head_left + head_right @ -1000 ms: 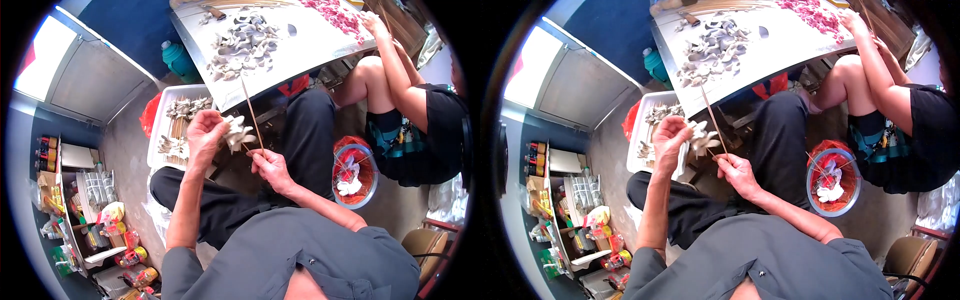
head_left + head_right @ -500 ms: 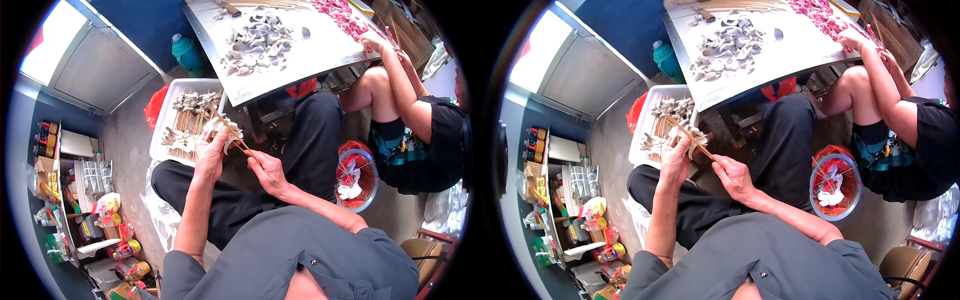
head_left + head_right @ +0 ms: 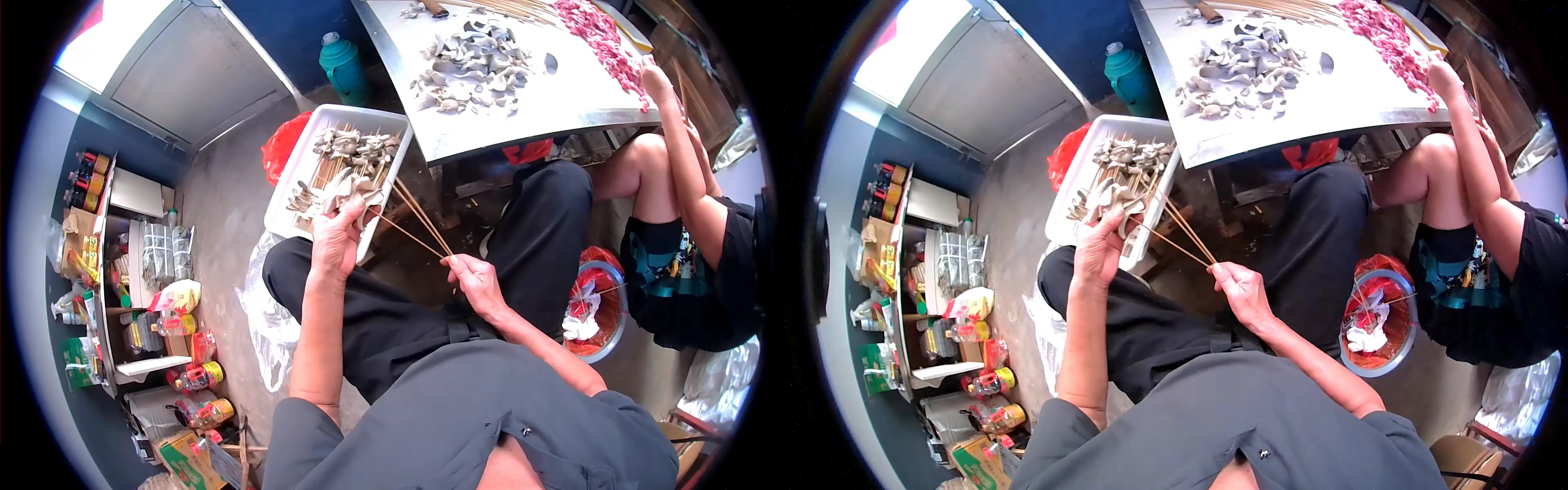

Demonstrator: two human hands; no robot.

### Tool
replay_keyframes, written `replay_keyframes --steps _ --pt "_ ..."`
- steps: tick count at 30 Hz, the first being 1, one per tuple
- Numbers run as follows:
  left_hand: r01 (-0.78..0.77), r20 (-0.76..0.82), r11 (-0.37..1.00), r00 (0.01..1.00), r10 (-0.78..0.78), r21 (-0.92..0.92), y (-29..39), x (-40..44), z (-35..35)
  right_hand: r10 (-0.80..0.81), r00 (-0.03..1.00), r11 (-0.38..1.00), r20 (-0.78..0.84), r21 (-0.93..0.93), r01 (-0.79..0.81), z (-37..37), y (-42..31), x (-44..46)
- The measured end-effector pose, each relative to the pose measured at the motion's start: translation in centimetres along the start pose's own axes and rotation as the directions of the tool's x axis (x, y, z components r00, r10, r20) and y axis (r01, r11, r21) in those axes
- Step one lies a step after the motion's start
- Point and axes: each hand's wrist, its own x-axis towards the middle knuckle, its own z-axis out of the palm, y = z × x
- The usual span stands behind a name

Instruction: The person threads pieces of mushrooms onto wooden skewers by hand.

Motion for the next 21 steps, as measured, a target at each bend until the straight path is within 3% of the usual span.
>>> replay_keyframes --steps 2,4,9,12,15,21 --pt "-0.045 -0.009 0.996 0.999 0.046 0.079 -0.1 -0.1 -0.9 0.008 1.0 0.999 -0.025 0.041 -0.007 0.3 0.3 -0.1" --pt "-0.07 -0.026 0.995 0.997 0.072 0.075 -0.1 0.0 -1.4 -0.047 0.994 0.996 -0.101 0.07 0.054 0.5 0.2 -0.1" --pt "-0.109 -0.134 0.992 0.984 0.117 0.066 -0.3 0.3 -3.2 -0.019 0.99 0.995 -0.138 0.094 0.032 0.3 0.1 -0.2" --pt "-0.121 -0.181 0.99 0.974 0.133 0.076 -0.7 0.4 -4.3 0.052 0.994 0.99 -0.1 0.137 -0.038 0.1 -0.6 -0.4" --pt "-0.147 -0.201 0.981 0.965 0.17 0.124 -1.0 0.3 -4.3 0.013 0.998 0.989 -0.054 0.151 -0.005 0.5 0.2 -0.5" --pt "-0.036 -0.181 0.999 0.983 0.041 0.033 -1.6 0.5 -4.3 0.036 0.995 0.983 0.098 0.176 -0.053 1.2 -0.5 -0.8"
